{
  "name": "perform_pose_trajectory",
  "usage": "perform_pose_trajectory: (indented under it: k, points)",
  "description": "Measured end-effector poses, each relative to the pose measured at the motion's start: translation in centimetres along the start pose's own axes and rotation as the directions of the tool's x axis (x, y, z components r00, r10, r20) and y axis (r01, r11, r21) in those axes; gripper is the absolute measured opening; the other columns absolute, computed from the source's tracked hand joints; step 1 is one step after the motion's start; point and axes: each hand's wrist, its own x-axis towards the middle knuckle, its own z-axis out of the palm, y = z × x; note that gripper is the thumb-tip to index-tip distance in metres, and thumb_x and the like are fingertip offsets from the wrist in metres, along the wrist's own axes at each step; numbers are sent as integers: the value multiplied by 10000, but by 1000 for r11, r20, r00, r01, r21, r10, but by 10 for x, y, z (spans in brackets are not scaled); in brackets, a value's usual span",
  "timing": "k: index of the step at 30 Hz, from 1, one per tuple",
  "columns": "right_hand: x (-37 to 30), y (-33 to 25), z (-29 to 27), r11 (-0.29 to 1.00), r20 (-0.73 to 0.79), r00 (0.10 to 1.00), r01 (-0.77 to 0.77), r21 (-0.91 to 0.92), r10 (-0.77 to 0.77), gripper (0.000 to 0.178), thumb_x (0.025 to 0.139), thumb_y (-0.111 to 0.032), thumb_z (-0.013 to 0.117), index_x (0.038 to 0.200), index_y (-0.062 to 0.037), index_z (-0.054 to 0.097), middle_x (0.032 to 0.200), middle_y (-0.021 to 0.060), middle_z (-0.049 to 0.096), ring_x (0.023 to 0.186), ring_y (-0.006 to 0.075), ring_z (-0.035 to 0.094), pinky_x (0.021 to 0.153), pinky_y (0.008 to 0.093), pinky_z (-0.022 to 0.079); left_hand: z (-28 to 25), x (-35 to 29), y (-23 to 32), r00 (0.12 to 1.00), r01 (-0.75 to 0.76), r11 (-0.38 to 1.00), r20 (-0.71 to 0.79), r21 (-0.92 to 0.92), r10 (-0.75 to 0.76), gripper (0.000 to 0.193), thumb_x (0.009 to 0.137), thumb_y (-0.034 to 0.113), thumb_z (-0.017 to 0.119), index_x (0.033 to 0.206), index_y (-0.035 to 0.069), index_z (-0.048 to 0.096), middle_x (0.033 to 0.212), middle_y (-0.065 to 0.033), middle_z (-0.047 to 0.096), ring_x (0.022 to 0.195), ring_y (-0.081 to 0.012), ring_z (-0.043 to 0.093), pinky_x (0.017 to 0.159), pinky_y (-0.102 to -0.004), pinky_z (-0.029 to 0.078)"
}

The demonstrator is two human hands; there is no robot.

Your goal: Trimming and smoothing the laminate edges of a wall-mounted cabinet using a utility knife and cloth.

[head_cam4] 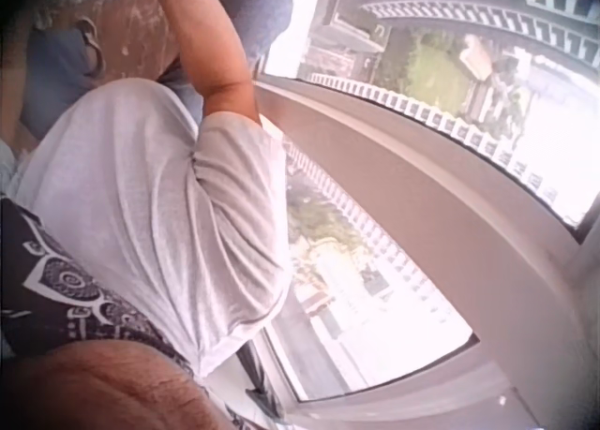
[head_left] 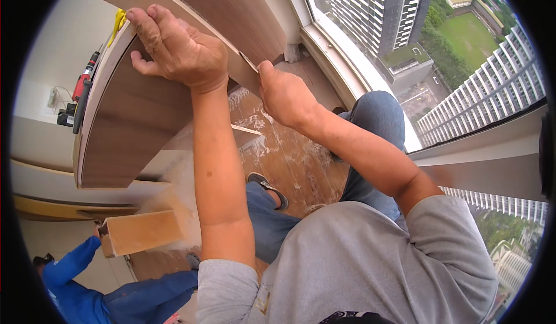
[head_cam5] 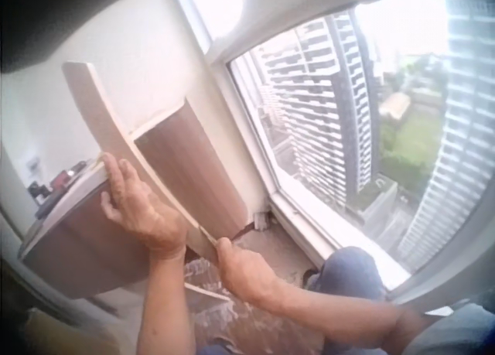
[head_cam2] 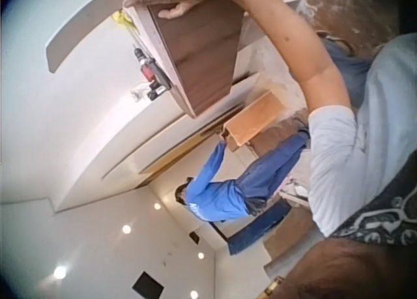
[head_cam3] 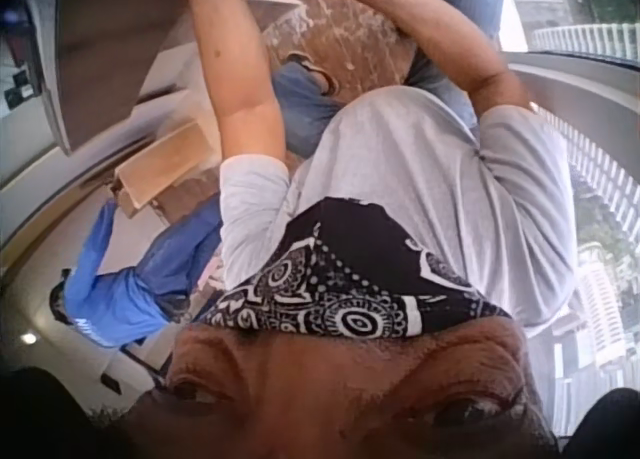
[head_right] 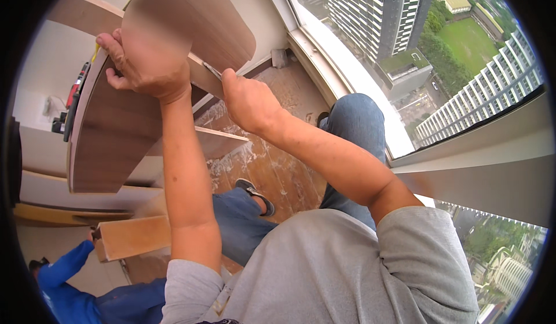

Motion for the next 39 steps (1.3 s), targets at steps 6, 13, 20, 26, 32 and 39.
perform_pose_trajectory:
  k: [6, 13, 20, 26, 32, 39]
  points:
    - [2, -7, -9, 991, -183, 981, 84, 100, -65, 129, 957, -91, 565, 973, 19, 500, 787, 264, 674, 780, 500, 661, 688, 567, 532, 2, 0, 5, 1000, 19, 1000, 20, -12, -18, 414, 988, 60, 486, 1379, -43, 577, 1443, -308, 586, 1410, -370, 548, 1078, -573, 288]
    - [-63, -20, -48, 517, 196, 955, -286, 807, 223, 355, 1067, -272, 574, 818, -19, 596, 642, 46, 658, 562, 114, 642, 535, 310, 504, -3, -1, -4, 999, 17, 999, 50, 28, -19, 430, 1002, 101, 473, 1394, -43, 575, 1495, -298, 542, 1423, -352, 536, 1075, -571, 282]
    - [-72, -16, -32, 734, 75, 957, -264, 625, 280, 241, 1048, -208, 591, 935, 4, 584, 694, 142, 648, 663, 267, 704, 573, 419, 474, -4, 0, 0, 997, 49, 999, 54, -5, -49, 430, 974, 103, 493, 1369, -25, 608, 1527, -286, 521, 1412, -341, 549, 1072, -568, 282]
    - [-1, -3, -6, 979, -232, 973, 57, 197, -10, 165, 975, -146, 611, 994, 10, 557, 781, 282, 659, 767, 507, 641, 678, 561, 511, 1, 0, 4, 999, 51, 998, 15, -21, -51, 428, 950, 98, 494, 1337, -23, 631, 1512, -288, 536, 1387, -344, 574, 1071, -564, 283]
    - [11, 0, 0, 995, -104, 994, -34, 89, 43, 192, 946, -148, 627, 971, 20, 536, 767, 287, 659, 783, 505, 659, 703, 578, 525, 1, -3, -2, 1000, 16, 1000, -16, -20, -16, 419, 928, 82, 503, 1310, -26, 638, 1485, -308, 551, 1358, -377, 594, 1043, -568, 305]
    - [9, 7, 6, 996, -84, 996, -36, 87, 44, 194, 944, -156, 630, 966, 18, 546, 798, 284, 678, 798, 501, 669, 726, 580, 532, 2, -5, -4, 1000, -3, 1000, -1, -10, 3, 425, 910, 63, 507, 1303, -28, 640, 1474, -317, 555, 1347, -390, 602, 1029, -569, 315]
